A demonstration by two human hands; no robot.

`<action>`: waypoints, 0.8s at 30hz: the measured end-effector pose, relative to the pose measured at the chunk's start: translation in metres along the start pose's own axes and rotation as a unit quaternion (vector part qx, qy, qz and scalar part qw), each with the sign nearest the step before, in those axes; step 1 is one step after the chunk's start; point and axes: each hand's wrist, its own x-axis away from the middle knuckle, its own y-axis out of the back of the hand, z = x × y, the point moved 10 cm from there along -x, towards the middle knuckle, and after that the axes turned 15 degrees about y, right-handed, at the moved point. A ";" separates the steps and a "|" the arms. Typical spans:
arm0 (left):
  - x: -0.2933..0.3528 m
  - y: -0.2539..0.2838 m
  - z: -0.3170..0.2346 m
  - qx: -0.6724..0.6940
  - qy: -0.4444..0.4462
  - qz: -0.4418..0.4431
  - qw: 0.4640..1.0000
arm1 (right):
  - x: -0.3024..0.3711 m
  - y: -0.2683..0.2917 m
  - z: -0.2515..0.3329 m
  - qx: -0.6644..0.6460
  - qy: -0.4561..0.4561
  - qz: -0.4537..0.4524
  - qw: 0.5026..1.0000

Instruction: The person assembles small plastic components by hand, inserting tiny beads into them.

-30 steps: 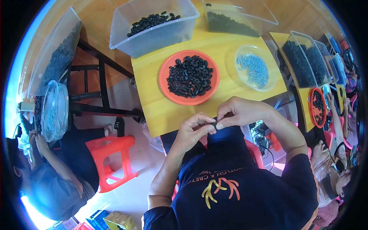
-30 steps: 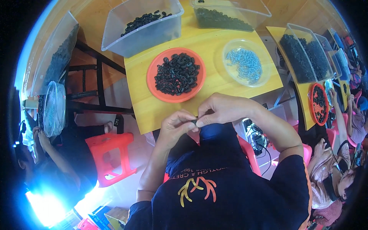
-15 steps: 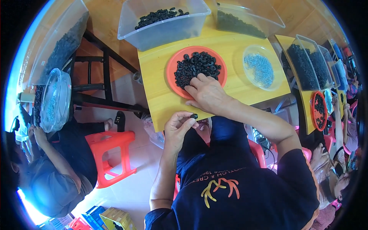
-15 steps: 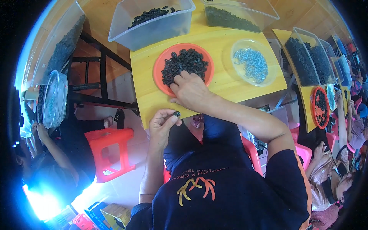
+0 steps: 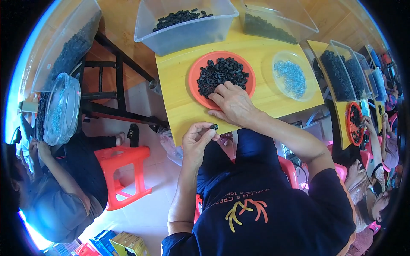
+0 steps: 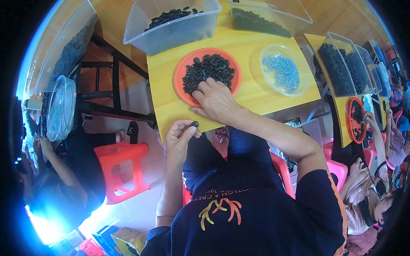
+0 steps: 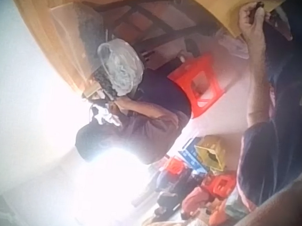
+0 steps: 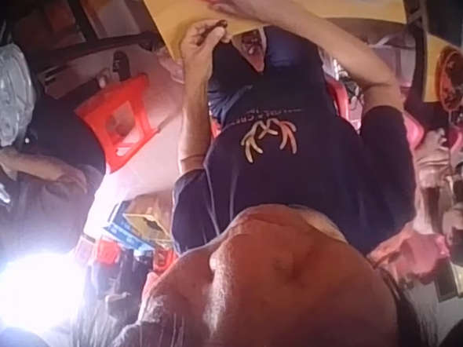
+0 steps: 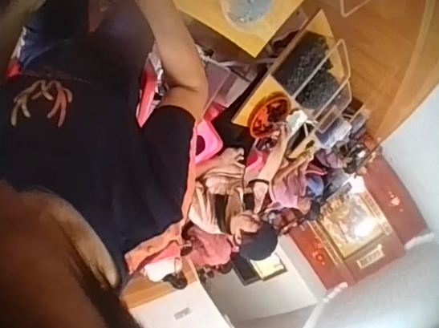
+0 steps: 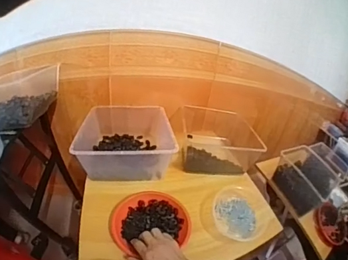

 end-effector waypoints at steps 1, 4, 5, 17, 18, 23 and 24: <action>0.000 0.000 -0.001 0.003 -0.001 0.002 1.000 | 0.001 0.000 0.000 0.000 0.000 0.000 1.000; 0.000 0.002 -0.002 -0.005 -0.002 -0.004 1.000 | 0.006 0.001 0.003 -0.015 0.016 -0.007 1.000; 0.000 0.003 -0.002 -0.005 -0.002 -0.004 1.000 | 0.008 0.005 0.005 -0.021 0.025 -0.032 0.999; -0.010 0.004 -0.007 0.019 -0.002 -0.024 1.000 | 0.021 0.007 -0.015 -0.160 -0.030 -0.106 0.981; -0.011 0.004 -0.007 0.021 -0.002 -0.024 0.999 | 0.021 0.006 -0.019 -0.174 -0.040 -0.105 0.978; -0.015 0.000 -0.012 0.032 -0.009 -0.026 0.999 | 0.035 -0.014 -0.056 -0.421 -0.234 -0.136 0.865; -0.017 -0.001 -0.014 0.041 -0.011 -0.023 0.999 | 0.032 -0.015 -0.056 -0.536 -0.224 -0.170 0.796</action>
